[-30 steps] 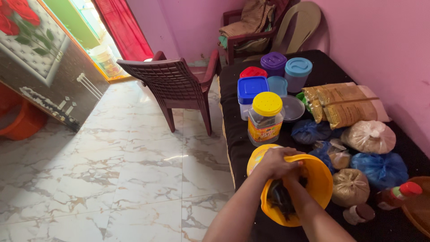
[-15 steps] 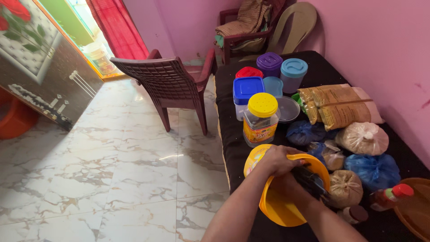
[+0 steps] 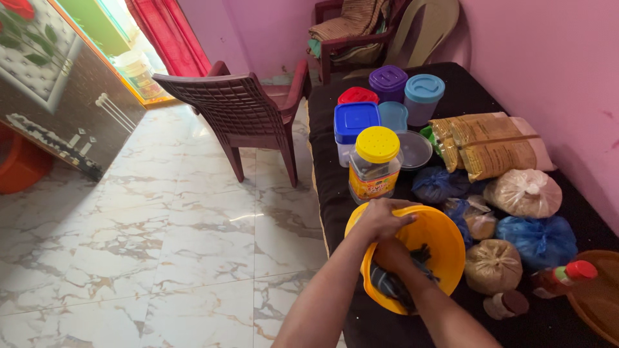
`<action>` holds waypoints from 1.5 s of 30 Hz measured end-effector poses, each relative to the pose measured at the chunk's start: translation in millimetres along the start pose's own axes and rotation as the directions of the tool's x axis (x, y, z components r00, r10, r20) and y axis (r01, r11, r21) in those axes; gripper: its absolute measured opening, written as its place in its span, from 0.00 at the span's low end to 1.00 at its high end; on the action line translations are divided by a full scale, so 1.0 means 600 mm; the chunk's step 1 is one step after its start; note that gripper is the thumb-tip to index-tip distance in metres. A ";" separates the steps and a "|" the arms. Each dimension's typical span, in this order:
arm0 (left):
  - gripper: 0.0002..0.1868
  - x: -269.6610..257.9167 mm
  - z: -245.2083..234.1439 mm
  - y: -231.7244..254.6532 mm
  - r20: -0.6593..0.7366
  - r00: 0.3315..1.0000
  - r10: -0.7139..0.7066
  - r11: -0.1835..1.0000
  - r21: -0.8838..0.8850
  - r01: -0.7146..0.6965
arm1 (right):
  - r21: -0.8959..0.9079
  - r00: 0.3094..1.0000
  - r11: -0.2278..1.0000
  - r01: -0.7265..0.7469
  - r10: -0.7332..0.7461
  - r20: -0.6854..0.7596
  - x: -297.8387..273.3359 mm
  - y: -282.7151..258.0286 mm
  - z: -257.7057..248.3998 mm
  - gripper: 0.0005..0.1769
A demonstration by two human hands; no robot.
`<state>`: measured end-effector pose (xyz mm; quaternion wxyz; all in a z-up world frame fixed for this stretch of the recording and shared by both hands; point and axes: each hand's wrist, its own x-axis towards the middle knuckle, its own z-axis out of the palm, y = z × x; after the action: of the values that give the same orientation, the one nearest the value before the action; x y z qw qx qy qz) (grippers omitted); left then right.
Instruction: The person wipes the exterior and interior of a yellow plastic bucket and its lid with a cloth by hand.
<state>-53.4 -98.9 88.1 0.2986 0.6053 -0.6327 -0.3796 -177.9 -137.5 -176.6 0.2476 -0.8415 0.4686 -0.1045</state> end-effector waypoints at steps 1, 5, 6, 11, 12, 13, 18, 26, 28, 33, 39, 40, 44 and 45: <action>0.24 -0.005 -0.002 -0.002 -0.019 1.000 -0.003 1.000 0.014 0.003 | 0.044 0.997 0.998 -0.038 0.041 -0.061 0.006 -0.002 -0.006 0.30; 0.28 -0.008 -0.006 -0.017 -0.086 0.996 0.026 0.999 0.038 -0.022 | 0.448 0.814 0.889 -0.099 0.331 -0.477 0.068 -0.011 -0.017 0.30; 0.29 -0.008 0.000 -0.022 -0.086 0.995 0.039 0.999 0.034 -0.036 | 0.509 0.764 0.859 -0.064 0.370 -0.528 0.077 -0.015 -0.007 0.31; 0.31 0.011 0.023 -0.023 -0.067 0.997 0.024 0.999 0.035 -0.022 | 0.247 0.948 0.969 -0.032 0.108 -0.301 0.055 -0.043 0.047 0.31; 0.32 0.011 0.019 -0.022 -0.053 0.998 -0.032 0.998 0.049 0.035 | 0.152 0.979 0.988 -0.021 0.051 -0.199 0.040 -0.043 0.050 0.31; 0.32 0.008 0.016 -0.022 -0.063 0.997 -0.039 0.998 0.038 0.041 | 0.070 0.994 0.997 -0.012 0.019 -0.105 0.027 -0.040 0.047 0.31; 0.34 0.007 0.025 -0.029 -0.086 0.995 0.048 0.999 0.028 -0.046 | -0.170 0.988 0.982 -0.083 0.103 0.113 0.050 -0.014 0.001 0.32; 0.29 0.038 0.074 -0.031 0.052 0.985 0.163 0.978 0.126 -0.168 | 0.275 0.866 0.900 -0.338 0.412 -0.284 0.069 0.046 -0.040 0.33; 0.28 0.033 0.073 -0.035 0.051 0.987 0.154 0.980 0.121 -0.159 | 0.216 0.882 0.910 -0.354 0.401 -0.248 0.052 0.047 -0.031 0.33; 0.27 0.010 0.052 -0.036 0.042 0.993 0.115 0.991 0.062 -0.117 | 0.056 0.957 0.963 -0.265 0.270 -0.105 0.003 0.019 -0.007 0.34; 0.25 -0.030 0.040 -0.054 -0.081 0.967 0.243 0.970 -0.004 -0.244 | -0.015 0.992 0.994 -0.113 0.113 0.059 -0.019 -0.049 -0.025 0.34; 0.25 -0.034 0.040 -0.057 -0.108 0.960 0.258 0.965 -0.014 -0.261 | -0.009 0.992 0.996 -0.089 0.090 0.085 -0.021 -0.057 -0.028 0.34; 0.24 -0.059 0.034 -0.060 -0.199 0.951 0.237 0.956 -0.124 -0.265 | 0.087 0.988 0.996 -0.030 0.016 0.151 -0.037 -0.079 -0.025 0.35; 0.23 -0.070 0.032 -0.059 -0.215 0.954 0.211 0.953 -0.171 -0.250 | 0.144 0.988 0.989 -0.013 -0.010 0.154 -0.040 -0.080 -0.018 0.35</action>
<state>-46.6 -54.1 51.4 0.4594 0.5287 -0.6266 -0.3417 -160.1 -99.7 -141.1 0.3436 -0.8265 0.4400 -0.0727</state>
